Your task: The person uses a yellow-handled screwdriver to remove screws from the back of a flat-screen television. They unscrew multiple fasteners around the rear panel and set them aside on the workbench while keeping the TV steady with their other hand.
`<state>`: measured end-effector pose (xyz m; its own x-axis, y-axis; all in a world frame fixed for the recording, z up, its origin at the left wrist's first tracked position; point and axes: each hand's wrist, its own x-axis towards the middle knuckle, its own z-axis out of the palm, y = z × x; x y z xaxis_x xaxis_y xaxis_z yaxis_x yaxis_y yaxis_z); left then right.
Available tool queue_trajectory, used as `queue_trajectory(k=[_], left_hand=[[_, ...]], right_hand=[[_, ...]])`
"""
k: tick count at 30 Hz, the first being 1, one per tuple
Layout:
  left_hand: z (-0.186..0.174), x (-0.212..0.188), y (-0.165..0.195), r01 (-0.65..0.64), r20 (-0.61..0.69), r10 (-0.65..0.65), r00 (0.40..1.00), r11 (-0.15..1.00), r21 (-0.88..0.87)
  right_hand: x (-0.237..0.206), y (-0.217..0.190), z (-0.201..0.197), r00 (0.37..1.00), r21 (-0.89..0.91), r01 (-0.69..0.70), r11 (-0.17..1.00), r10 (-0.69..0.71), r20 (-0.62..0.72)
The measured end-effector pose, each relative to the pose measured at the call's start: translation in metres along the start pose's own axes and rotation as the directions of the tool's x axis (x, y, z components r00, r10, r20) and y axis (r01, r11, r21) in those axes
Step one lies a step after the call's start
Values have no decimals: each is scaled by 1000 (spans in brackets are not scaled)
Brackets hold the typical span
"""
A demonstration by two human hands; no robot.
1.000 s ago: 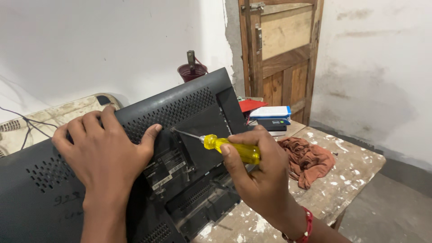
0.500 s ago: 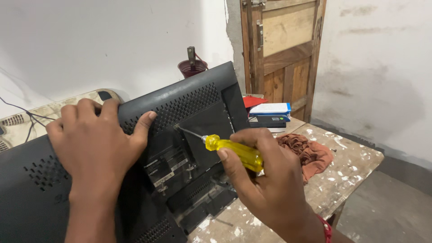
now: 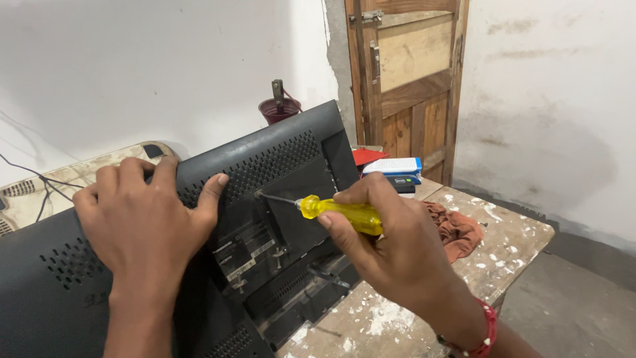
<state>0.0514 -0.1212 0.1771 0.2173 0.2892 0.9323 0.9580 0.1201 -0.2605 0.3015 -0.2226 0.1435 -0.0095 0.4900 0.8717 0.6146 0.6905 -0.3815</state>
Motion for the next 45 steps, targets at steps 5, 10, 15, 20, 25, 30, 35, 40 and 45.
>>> queue_trajectory(k=[5,10,15,20,25,30,35,40,45], left_hand=[[0,-2,-1,2,34,-3,999,1000,28],[3,-3,-2,-2,30,0,1000,999,49],[4,-3,-2,-1,67,-4,998,998,68],[-1,-3,1,1,34,-4,999,995,99],[-5,-1,2,1,-19,-1,1000,1000,3],[-2,2,3,-13,-34,12,999,999,-34],[2,0,2,-11,-49,10,999,1000,-16],[4,-1,1,-3,5,3,1000,1000,2],[2,-3,1,-23,-44,23,999,1000,3]], right_hand=[[2,4,-4,999,-20,0,1000,0,45],[2,7,-4,993,-9,75,997,-74,92],[3,10,-12,983,25,117,993,-119,142],[-1,13,-11,994,13,-93,996,92,50],[-7,10,-9,976,27,-207,978,209,-57],[-12,2,-9,985,-1,-165,986,165,-53],[-14,-8,-2,998,-100,-60,993,59,-17],[-10,-14,2,999,-121,36,992,-39,-20],[-10,-20,3,1000,-156,11,988,-13,-12]])
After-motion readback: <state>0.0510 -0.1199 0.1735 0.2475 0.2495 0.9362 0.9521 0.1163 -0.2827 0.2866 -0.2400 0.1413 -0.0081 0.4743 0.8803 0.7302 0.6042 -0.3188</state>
